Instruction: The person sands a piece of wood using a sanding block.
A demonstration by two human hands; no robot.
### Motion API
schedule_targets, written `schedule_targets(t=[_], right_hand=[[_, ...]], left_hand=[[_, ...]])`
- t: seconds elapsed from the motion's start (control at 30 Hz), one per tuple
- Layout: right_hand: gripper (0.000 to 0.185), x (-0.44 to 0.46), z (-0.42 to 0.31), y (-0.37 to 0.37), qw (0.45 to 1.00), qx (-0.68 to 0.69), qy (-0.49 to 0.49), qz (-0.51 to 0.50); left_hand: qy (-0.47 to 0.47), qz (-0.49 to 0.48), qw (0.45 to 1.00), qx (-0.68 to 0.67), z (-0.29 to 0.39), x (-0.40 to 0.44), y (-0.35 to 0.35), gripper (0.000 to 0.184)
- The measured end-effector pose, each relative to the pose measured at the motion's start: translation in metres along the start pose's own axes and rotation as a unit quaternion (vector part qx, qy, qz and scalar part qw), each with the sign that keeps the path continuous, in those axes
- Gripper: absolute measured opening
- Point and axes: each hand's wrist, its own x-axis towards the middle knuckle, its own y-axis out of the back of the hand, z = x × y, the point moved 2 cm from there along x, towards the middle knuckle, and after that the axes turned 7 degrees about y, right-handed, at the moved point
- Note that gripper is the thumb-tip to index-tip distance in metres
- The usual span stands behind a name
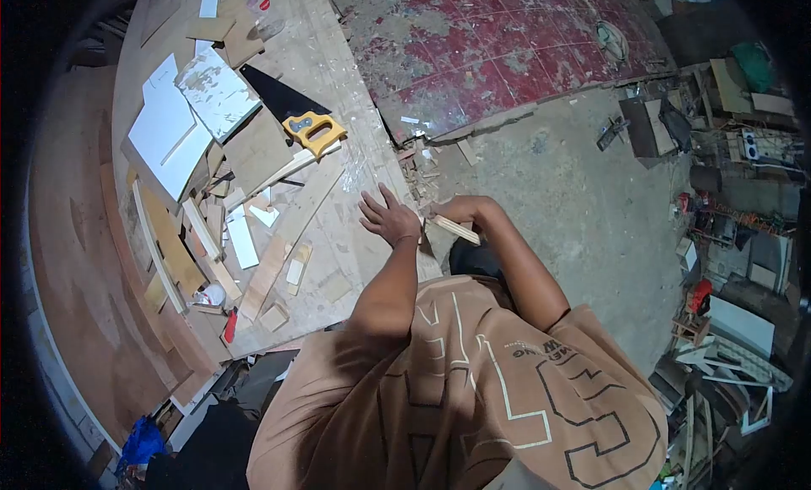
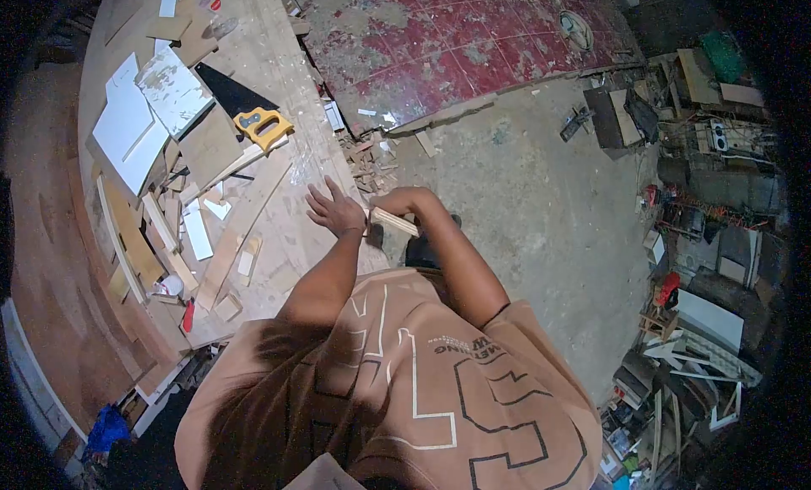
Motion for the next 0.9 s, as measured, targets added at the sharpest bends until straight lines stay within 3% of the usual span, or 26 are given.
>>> schedule_targets(t=[0.07,0.13,0.23,0.27,0.33,0.5,0.6,0.73,0.9], right_hand=[[0.068,0.000,-0.006,0.004,0.994,-0.105,0.010,-0.006],[0.068,-0.004,-0.021,-0.005,0.993,-0.112,-0.009,-0.027],[0.061,0.047,0.008,-0.031,0.991,0.130,0.007,0.013],[0.061,0.065,0.026,-0.036,0.991,0.132,0.008,0.014],[0.058,0.075,0.047,-0.038,0.954,0.285,0.015,0.090],[0.053,0.034,0.055,-0.023,0.909,0.414,0.044,-0.001],[0.058,0.004,0.030,-0.034,0.926,0.368,0.037,0.071],[0.065,0.069,0.041,-0.044,0.963,0.241,0.043,0.111],[0.057,0.048,0.034,-0.033,0.951,0.301,0.042,0.046]], left_hand=[[0.002,0.005,1.000,0.006,0.000,0.000,-0.003,0.072],[0.002,-0.015,1.000,0.000,-0.001,0.002,-0.003,0.072],[0.002,-0.027,1.000,-0.005,0.000,0.002,0.001,0.072],[0.000,-0.027,1.000,-0.004,0.002,0.000,0.006,0.072],[0.004,-0.033,0.999,0.017,0.006,-0.003,0.013,0.070],[-0.012,0.002,0.999,0.031,0.004,-0.002,0.008,0.075],[-0.010,0.010,0.999,0.031,0.003,-0.002,0.004,0.074],[-0.001,-0.002,0.999,0.034,0.001,0.001,0.001,0.073],[-0.010,0.019,0.999,0.029,0.003,0.000,0.003,0.075]])
